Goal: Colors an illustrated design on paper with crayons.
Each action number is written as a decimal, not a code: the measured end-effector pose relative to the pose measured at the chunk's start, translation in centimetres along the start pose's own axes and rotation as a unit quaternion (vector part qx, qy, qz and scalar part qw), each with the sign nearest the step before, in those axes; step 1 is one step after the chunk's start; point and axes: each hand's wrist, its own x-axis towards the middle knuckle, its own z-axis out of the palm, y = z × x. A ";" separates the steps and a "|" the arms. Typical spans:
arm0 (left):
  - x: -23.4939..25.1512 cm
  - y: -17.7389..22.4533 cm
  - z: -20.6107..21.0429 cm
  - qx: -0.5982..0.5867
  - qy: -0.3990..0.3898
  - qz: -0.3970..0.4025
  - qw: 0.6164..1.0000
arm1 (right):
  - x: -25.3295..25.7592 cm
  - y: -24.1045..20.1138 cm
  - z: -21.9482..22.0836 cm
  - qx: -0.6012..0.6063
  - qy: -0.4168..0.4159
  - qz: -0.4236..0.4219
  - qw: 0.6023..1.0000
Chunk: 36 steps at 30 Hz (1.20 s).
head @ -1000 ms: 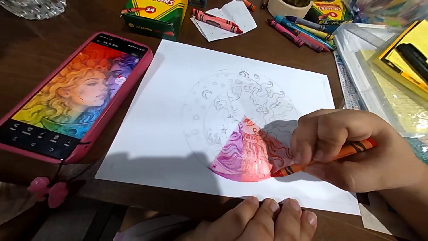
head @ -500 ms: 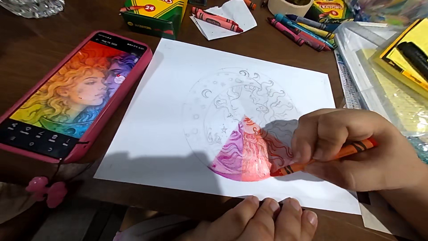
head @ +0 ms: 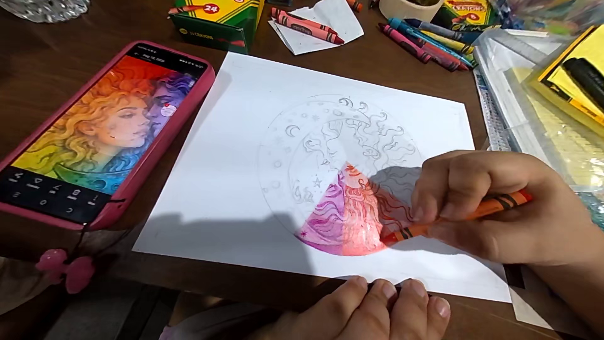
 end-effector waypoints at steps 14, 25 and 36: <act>-0.1 -0.1 0.0 0.001 -0.005 0.007 1.000 | 0.0 0.0 -0.1 -0.008 0.003 0.002 1.000; -0.1 0.1 0.1 -0.001 0.000 -0.004 1.000 | -0.1 0.0 -0.3 -0.009 -0.004 -0.002 1.000; 0.0 0.1 0.0 0.000 0.000 -0.006 1.000 | -0.2 0.0 -0.4 -0.015 -0.001 0.003 1.000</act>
